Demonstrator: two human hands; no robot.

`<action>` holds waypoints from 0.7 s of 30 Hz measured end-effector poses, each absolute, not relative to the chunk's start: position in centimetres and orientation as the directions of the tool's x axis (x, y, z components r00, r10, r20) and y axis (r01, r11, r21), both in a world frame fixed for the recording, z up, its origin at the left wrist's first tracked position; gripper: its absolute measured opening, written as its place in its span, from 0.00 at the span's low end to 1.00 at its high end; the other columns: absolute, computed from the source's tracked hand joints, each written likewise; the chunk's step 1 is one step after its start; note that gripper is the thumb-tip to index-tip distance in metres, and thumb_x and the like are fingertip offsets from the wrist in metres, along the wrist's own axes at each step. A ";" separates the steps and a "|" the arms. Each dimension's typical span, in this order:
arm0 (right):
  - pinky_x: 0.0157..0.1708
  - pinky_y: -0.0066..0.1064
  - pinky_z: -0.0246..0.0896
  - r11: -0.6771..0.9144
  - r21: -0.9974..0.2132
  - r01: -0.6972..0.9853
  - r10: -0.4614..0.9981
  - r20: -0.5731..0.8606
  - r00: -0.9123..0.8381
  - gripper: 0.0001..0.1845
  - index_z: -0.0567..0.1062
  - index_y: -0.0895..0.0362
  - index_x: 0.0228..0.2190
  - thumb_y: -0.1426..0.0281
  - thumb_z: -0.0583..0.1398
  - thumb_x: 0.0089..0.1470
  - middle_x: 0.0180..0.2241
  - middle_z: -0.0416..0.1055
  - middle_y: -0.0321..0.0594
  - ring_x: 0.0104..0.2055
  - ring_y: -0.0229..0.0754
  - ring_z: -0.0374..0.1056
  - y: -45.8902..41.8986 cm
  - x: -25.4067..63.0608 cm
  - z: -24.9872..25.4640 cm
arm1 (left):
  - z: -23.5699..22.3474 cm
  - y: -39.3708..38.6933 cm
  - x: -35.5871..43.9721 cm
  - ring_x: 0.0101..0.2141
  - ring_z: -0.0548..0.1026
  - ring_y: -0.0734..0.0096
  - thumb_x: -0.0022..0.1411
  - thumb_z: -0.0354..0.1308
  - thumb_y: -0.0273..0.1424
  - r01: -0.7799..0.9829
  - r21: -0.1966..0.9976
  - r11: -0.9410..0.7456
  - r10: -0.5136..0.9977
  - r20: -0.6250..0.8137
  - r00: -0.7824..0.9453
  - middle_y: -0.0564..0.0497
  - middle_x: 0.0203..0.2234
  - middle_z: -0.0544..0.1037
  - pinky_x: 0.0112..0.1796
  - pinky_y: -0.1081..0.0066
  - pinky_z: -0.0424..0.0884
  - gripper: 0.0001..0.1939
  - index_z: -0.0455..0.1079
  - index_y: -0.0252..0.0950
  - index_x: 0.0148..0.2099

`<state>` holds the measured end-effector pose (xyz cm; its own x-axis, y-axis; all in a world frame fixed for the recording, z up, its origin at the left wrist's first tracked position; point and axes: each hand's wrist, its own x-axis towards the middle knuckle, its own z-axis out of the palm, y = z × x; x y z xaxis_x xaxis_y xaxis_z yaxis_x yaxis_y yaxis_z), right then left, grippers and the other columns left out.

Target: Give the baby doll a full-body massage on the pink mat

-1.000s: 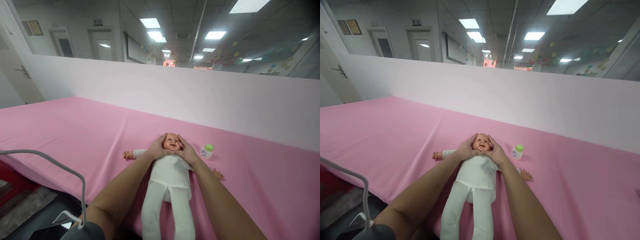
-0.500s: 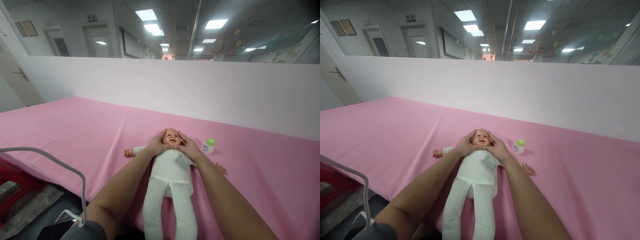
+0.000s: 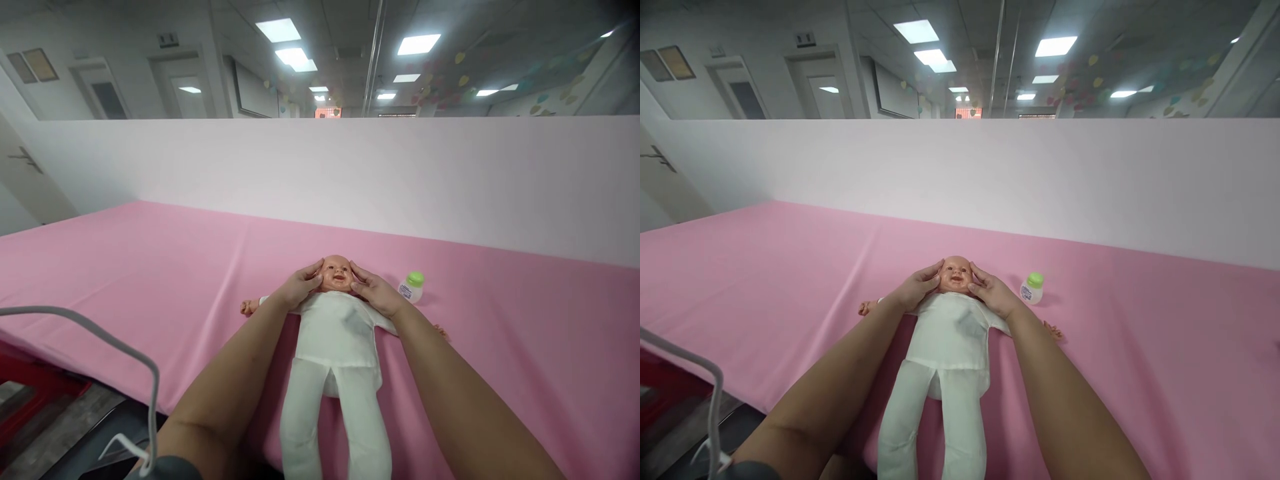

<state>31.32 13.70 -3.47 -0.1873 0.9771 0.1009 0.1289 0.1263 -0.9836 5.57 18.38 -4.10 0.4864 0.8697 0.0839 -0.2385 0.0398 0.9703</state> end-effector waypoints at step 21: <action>0.68 0.49 0.60 0.208 -0.902 0.377 0.975 0.222 -0.005 0.60 0.58 0.51 0.73 0.52 0.76 0.47 0.69 0.65 0.46 0.69 0.58 0.64 14.9 29.0 -5.0 | -6.0 18.8 6.9 0.62 0.73 0.42 0.49 0.80 0.45 0.002 0.971 -0.240 0.902 0.222 0.369 0.34 0.66 0.70 0.61 0.45 0.70 0.58 0.54 0.39 0.74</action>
<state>28.95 14.86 -4.97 -0.0052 0.9750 0.2223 0.3773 0.2078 -0.9025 6.87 18.75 -5.97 0.3691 0.9024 0.2222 0.0017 -0.2397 0.9708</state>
